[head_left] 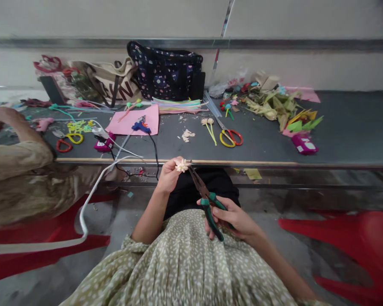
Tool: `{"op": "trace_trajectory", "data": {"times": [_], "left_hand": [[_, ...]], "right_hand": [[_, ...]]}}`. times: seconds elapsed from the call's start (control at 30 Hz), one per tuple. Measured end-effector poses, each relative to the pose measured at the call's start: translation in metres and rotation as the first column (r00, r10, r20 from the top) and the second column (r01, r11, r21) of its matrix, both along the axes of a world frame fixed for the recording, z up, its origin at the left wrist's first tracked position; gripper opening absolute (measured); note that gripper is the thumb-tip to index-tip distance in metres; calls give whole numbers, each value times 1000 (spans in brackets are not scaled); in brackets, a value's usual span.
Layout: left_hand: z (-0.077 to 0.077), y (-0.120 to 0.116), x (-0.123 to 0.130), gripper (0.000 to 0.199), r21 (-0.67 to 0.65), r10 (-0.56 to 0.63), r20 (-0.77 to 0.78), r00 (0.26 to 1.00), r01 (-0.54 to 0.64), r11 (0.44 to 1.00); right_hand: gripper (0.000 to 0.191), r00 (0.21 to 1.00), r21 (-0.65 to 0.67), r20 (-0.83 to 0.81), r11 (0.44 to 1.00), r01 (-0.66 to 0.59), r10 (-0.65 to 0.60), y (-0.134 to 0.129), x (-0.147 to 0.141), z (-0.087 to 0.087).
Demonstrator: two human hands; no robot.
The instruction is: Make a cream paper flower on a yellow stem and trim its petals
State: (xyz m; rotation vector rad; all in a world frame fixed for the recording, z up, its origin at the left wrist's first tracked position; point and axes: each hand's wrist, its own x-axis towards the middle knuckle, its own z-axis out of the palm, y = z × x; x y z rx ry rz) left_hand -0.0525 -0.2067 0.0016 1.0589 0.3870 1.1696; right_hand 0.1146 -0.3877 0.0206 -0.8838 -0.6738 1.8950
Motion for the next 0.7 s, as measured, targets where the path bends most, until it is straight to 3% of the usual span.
{"op": "trace_trajectory", "data": {"times": [0.47, 0.7], "left_hand": [[0, -1, 0, 26, 32, -32, -6, 999, 32, 999], [0, -1, -3, 24, 50, -25, -40, 999, 27, 998]], "right_hand": [[40, 999, 6, -38, 1000, -8, 9, 0, 0, 2], [48, 997, -12, 72, 1000, -7, 7, 0, 0, 3]]}}
